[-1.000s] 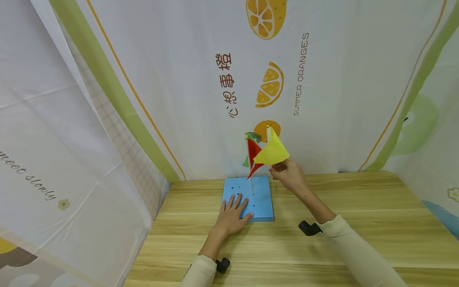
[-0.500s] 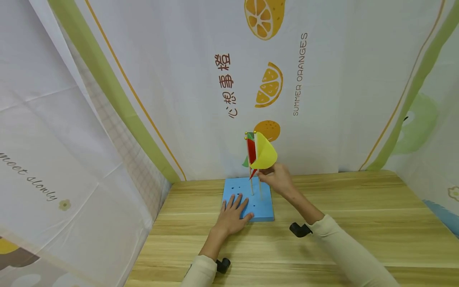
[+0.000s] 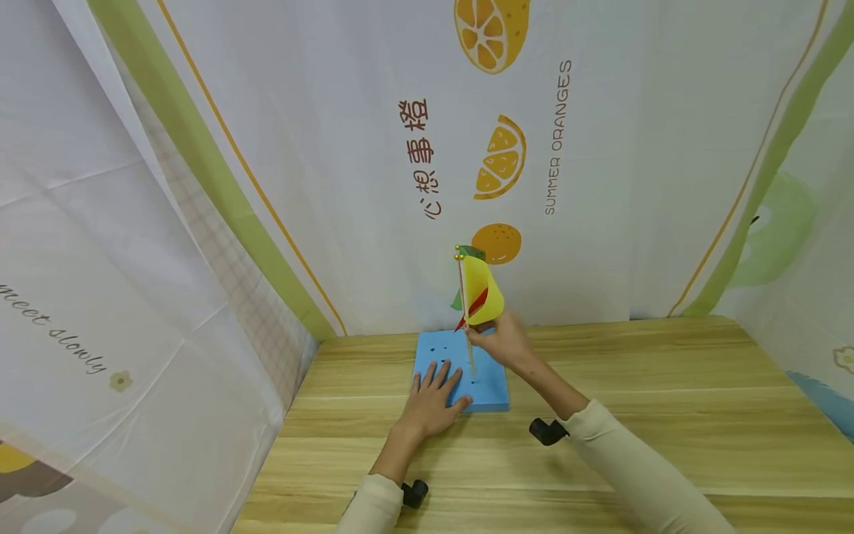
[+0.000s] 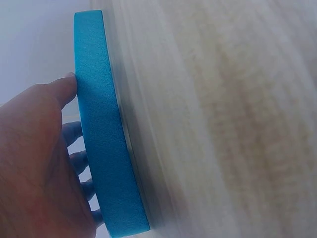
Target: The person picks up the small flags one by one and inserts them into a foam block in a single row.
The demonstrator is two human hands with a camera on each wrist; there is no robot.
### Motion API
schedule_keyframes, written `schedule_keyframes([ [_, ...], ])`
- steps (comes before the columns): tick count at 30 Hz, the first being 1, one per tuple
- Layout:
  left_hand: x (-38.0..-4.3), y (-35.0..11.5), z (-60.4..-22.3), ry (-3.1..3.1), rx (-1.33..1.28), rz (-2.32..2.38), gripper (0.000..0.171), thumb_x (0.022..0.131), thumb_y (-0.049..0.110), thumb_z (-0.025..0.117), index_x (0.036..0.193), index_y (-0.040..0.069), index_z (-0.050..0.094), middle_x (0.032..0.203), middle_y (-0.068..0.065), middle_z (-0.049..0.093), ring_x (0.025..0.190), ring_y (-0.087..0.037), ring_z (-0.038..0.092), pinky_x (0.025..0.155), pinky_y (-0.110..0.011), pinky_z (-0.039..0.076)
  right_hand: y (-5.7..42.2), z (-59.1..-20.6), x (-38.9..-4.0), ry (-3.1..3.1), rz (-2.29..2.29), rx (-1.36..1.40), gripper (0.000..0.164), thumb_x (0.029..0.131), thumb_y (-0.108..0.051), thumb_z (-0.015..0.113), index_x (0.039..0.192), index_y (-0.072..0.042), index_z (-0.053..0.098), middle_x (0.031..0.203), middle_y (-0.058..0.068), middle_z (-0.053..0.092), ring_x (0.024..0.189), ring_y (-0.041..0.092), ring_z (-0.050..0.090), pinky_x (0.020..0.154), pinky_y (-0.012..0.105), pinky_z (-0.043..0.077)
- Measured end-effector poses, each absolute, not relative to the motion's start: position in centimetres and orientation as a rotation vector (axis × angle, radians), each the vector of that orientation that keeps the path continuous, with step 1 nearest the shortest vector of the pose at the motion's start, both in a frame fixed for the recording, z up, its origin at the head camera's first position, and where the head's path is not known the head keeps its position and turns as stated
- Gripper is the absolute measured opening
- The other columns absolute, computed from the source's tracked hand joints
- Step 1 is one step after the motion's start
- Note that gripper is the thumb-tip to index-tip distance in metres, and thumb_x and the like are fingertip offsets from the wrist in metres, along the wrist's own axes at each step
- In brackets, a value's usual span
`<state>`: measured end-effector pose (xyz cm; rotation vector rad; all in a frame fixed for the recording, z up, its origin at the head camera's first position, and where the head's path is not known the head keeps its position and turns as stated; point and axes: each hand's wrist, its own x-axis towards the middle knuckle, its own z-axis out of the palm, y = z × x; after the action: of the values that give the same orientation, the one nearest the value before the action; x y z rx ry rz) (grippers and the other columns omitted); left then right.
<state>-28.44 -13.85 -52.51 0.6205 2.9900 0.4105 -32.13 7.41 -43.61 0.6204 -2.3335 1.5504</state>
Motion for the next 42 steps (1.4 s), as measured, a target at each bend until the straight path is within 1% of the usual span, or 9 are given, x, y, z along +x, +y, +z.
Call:
schedule_keyframes([
  [5,-28.5,-13.8,-52.5,2.99,0.624,0.402,0.071,0.11,0.059,0.047,0.169,0.02,0.037,0.179,-0.01,0.023,0.167,-0.039,0.015,0.132,-0.066,0.014,7.1,-44.5,-32.3,-2.337,1.553,0.593,0.029,0.095,-0.005,0.078,0.121,-0.001,0.067,0.11,0.015,0.077,0.094,0.03,0.077,0.083,0.043,0.065],
  [9,-28.4,-13.8,-52.3,2.985,0.625,0.403,0.071,0.11,0.059,0.047,0.169,0.02,0.036,0.179,-0.01,0.023,0.166,-0.04,0.015,0.132,-0.067,0.014,6.9,-45.2,-32.3,-2.338,1.565,0.596,0.024,0.096,-0.004,0.077,0.117,-0.002,0.068,0.106,0.014,0.076,0.093,0.029,0.076,0.083,0.042,0.064],
  [15,-28.4,-13.8,-52.1,2.986,0.623,0.399,0.071,0.11,0.059,0.046,0.169,0.02,0.036,0.179,-0.01,0.022,0.167,-0.04,0.015,0.132,-0.067,0.013,6.6,-46.2,-32.3,-2.392,1.515,0.588,0.016,0.095,-0.005,0.076,0.11,-0.003,0.07,0.102,0.011,0.076,0.091,0.024,0.075,0.081,0.036,0.062],
  [17,-28.4,-13.9,-52.2,2.989,0.624,0.401,0.071,0.11,0.059,0.046,0.168,0.019,0.037,0.179,-0.01,0.023,0.166,-0.04,0.015,0.132,-0.067,0.014,6.6,-46.4,-32.3,-2.4,1.509,0.567,0.015,0.095,-0.006,0.076,0.109,-0.003,0.071,0.1,0.011,0.077,0.091,0.025,0.075,0.08,0.036,0.061],
  [20,-28.5,-13.9,-52.2,2.99,0.624,0.402,0.071,0.11,0.059,0.046,0.168,0.019,0.037,0.179,-0.011,0.023,0.166,-0.041,0.016,0.132,-0.068,0.014,6.5,-46.4,-32.2,-2.415,1.493,0.551,0.018,0.096,-0.008,0.076,0.113,-0.002,0.072,0.1,0.012,0.08,0.092,0.028,0.077,0.078,0.036,0.061],
  [27,-28.6,-13.9,-52.4,2.994,0.629,0.392,0.072,0.11,0.06,0.046,0.168,0.019,0.037,0.178,-0.011,0.024,0.166,-0.041,0.016,0.132,-0.068,0.014,6.5,-46.5,-32.1,-2.443,1.464,0.556,0.02,0.097,-0.009,0.076,0.115,-0.001,0.073,0.098,0.012,0.081,0.095,0.031,0.079,0.08,0.04,0.063],
  [32,-28.6,-13.9,-52.5,2.993,0.628,0.394,0.072,0.11,0.059,0.045,0.169,0.019,0.036,0.179,-0.01,0.023,0.166,-0.041,0.016,0.132,-0.067,0.014,6.5,-46.6,-32.0,-2.438,1.462,0.559,0.021,0.096,-0.009,0.077,0.115,-0.001,0.073,0.097,0.011,0.081,0.094,0.03,0.078,0.082,0.044,0.064],
  [38,-28.6,-13.9,-52.5,2.987,0.623,0.407,0.072,0.11,0.059,0.045,0.169,0.019,0.035,0.179,-0.01,0.022,0.167,-0.04,0.015,0.132,-0.067,0.012,6.8,-46.7,-32.0,-2.434,1.449,0.57,0.019,0.096,-0.008,0.078,0.114,-0.003,0.073,0.098,0.009,0.08,0.092,0.026,0.078,0.088,0.047,0.064],
  [42,-28.6,-13.9,-52.5,2.986,0.624,0.426,0.073,0.11,0.059,0.046,0.169,0.018,0.035,0.179,-0.01,0.023,0.167,-0.04,0.015,0.132,-0.067,0.012,6.9,-46.6,-31.9,-2.427,1.448,0.572,0.019,0.096,-0.008,0.078,0.113,-0.002,0.073,0.098,0.01,0.081,0.093,0.027,0.078,0.088,0.049,0.064],
])
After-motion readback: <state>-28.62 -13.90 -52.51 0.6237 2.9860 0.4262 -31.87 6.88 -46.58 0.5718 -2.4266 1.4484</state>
